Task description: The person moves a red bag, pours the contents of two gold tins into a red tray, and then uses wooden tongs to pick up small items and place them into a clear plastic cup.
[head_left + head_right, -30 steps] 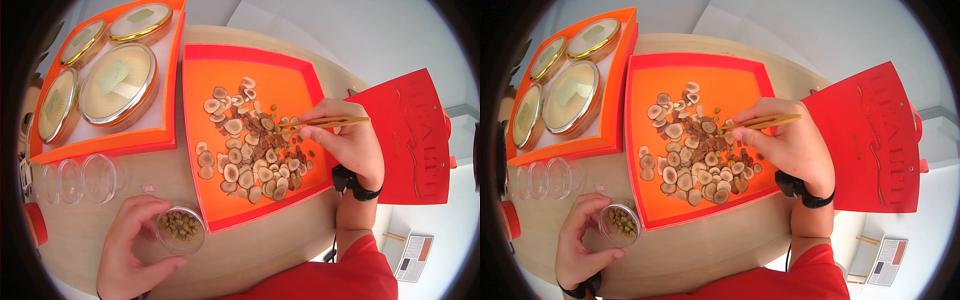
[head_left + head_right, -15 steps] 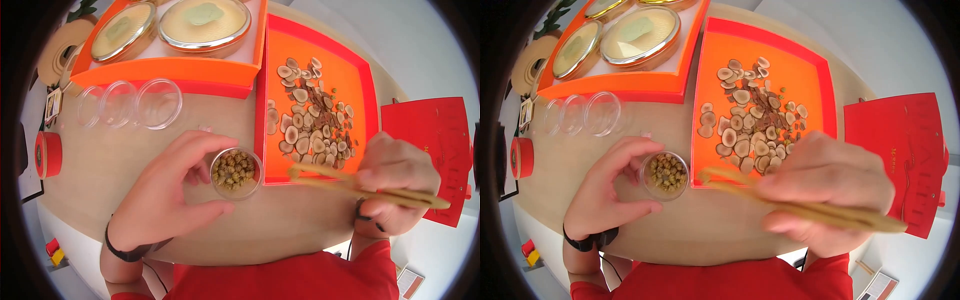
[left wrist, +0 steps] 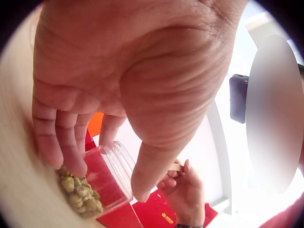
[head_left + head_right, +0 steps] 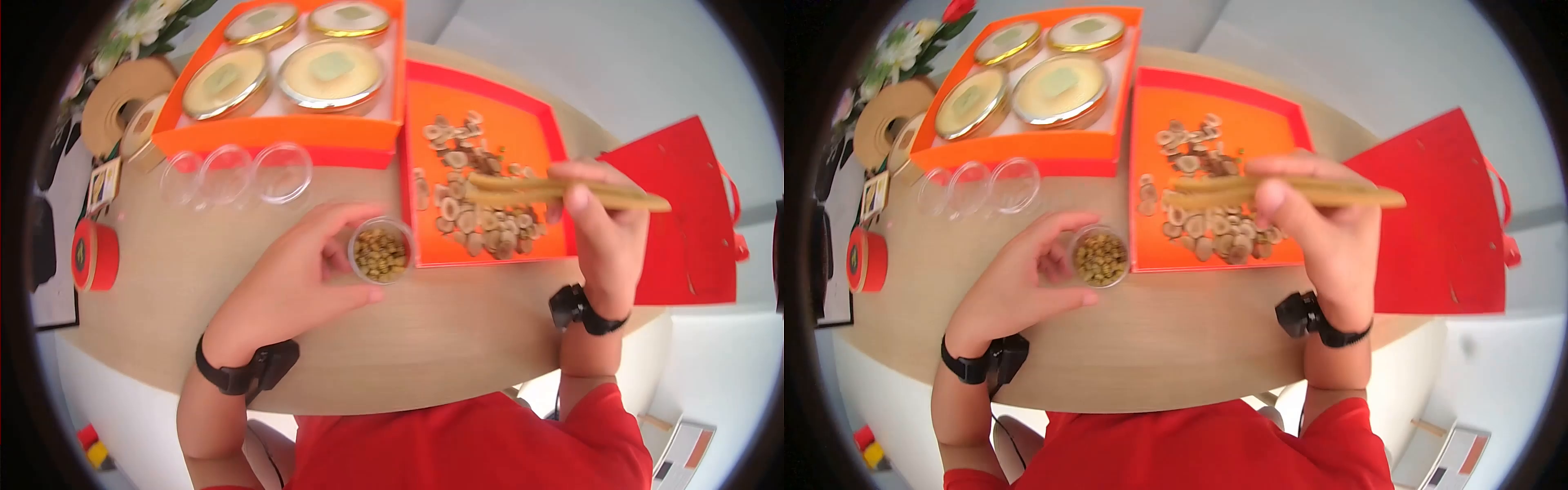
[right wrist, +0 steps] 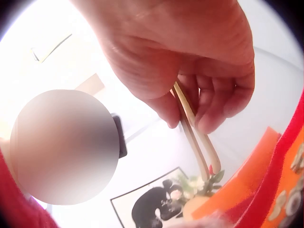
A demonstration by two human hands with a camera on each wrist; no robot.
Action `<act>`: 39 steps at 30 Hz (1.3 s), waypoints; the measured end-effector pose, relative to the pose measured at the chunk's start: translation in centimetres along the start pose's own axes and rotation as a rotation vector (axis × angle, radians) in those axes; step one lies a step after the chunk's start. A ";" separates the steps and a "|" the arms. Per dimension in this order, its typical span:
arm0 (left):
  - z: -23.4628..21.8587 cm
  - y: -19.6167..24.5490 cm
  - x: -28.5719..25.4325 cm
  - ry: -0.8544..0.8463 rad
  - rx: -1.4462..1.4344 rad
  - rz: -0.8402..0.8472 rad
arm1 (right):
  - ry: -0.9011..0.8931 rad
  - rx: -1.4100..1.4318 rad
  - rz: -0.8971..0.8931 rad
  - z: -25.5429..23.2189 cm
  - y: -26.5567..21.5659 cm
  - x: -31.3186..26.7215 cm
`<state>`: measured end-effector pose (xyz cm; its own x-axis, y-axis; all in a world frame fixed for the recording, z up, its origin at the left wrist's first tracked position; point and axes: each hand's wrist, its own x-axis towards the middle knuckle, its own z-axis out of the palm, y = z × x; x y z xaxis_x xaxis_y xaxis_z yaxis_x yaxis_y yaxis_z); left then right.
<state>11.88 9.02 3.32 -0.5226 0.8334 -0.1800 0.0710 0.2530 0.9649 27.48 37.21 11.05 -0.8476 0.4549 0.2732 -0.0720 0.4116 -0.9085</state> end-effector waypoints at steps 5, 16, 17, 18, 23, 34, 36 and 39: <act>0.2 -0.3 0.5 0.001 0.024 0.001 | 0.280 0.097 0.020 -5.2 3.7 1.6; 0.2 -0.2 0.5 -0.007 0.067 -0.082 | 0.309 -0.053 0.294 -7.6 8.1 2.5; 0.2 -0.4 0.5 -0.006 0.061 -0.094 | 0.306 -0.046 0.307 -7.6 8.4 2.6; 0.1 -0.7 0.5 -0.016 0.107 -0.075 | 0.299 -0.039 0.320 -7.5 8.7 2.6; 0.0 -0.2 0.7 -0.048 0.145 -0.098 | 0.262 -0.135 0.323 -6.9 8.3 2.6; -0.3 -0.8 0.8 -0.033 0.049 -0.169 | 0.154 -0.315 0.416 -8.1 3.9 0.8; -0.1 -0.8 0.7 -0.013 -0.009 -0.185 | 0.145 -0.361 0.408 -7.8 4.1 0.7; -0.3 -1.1 0.6 -0.012 -0.022 -0.176 | 0.118 -0.400 0.421 -7.6 4.4 0.6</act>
<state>11.27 9.12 2.15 -0.5149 0.7830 -0.3490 -0.0397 0.3850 0.9221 30.63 45.32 9.67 -0.6946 0.7187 -0.0310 0.4809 0.4318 -0.7631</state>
